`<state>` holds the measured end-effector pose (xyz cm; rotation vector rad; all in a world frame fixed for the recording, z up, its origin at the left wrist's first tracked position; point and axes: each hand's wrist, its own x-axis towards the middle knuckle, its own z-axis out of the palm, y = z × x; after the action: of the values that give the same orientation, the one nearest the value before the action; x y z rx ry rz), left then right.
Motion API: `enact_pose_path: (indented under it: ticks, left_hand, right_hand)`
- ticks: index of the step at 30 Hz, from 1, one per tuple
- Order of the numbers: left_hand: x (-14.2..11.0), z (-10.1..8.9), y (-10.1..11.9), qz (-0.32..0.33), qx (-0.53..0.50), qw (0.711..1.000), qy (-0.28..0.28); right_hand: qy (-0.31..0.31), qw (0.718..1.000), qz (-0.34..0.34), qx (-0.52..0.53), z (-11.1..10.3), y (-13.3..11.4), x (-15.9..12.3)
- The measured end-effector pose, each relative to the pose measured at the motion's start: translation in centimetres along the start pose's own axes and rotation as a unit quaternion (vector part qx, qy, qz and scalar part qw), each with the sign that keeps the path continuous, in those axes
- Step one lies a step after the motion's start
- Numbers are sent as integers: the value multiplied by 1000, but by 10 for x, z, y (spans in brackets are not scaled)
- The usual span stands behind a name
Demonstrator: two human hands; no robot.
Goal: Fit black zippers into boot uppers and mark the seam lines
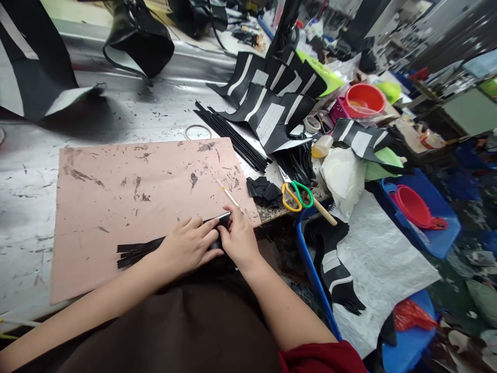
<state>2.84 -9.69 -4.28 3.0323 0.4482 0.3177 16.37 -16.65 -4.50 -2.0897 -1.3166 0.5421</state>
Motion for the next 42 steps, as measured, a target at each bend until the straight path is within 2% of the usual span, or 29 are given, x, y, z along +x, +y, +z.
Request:
enact_pose_path:
  ticks: [3, 5, 7, 9, 10, 12, 14, 15, 17, 20, 21, 23, 25, 26, 28, 30, 31, 33, 36, 38, 42]
  left_hand:
    - [4, -1, 0, -30, -16, 999, -4]
    - [3, 0, 0, -36, -20, 999, 4]
    - [2, 3, 0, -39, -12, 999, 23]
    - [1, 7, 0, -40, 2, 998, 49]
    - [0, 9, 0, -45, 6, 997, 67]
    - [-1, 12, 0, -58, 8, 993, 101]
    - [-1, 14, 1, -63, 8, 990, 127]
    - [-1, 14, 1, -60, 11, 989, 135]
    - [-1, 14, 1, -47, 16, 989, 141]
    - [-2, 13, 1, -37, 18, 990, 138]
    - [-2, 12, 1, -37, 18, 990, 137]
    - [-3, 12, 1, -37, 20, 989, 139]
    - [-4, 12, 1, -32, 26, 989, 141]
    - [-4, 12, 1, -28, 31, 989, 143]
    - [-4, 12, 1, -16, 41, 988, 146]
    - [-4, 12, 1, -2, 49, 988, 148]
    - [-4, 12, 1, 4, 52, 987, 150]
    - [-4, 12, 1, 10, 53, 987, 153]
    - [-5, 12, 0, 10, 45, 987, 152]
    - [-5, 13, -1, 11, 40, 988, 150]
    - [-6, 13, -2, 8, 30, 988, 154]
  right_hand:
    - [76, 995, -54, -32, 8, 8, -13]
    - [86, 988, -119, -53, 12, 13, -20]
    - [41, 979, -184, -73, 8, 17, -21]
    - [-25, 972, -213, -93, -7, 22, -14]
    - [-34, 973, -199, -112, -18, 26, -8]
    - [15, 975, -120, -184, -48, 39, 10]
    - [109, 952, -4, -287, -79, 57, 30]
    - [114, 932, 47, -341, -93, 66, 40]
    - [48, 906, 119, -403, -114, 82, 55]
    - [-67, 881, 148, -445, -129, 91, 67]
    - [-76, 871, 148, -463, -132, 90, 68]
    - [-54, 853, 159, -495, -140, 87, 64]
    - [-14, 857, 191, -478, -146, 83, 52]
    - [-3, 873, 206, -442, -147, 81, 43]
    - [-11, 927, 206, -314, -139, 80, 17]
    - [-48, 976, 153, -145, -119, 79, -14]
    - [-74, 989, 115, -63, -105, 79, -30]
    - [-141, 984, 98, 50, -77, 77, -57]
    - [-246, 947, 126, 161, -45, 70, -77]
    - [-271, 936, 127, 184, -37, 63, -75]
    - [-290, 939, 111, 150, -39, 49, -57]
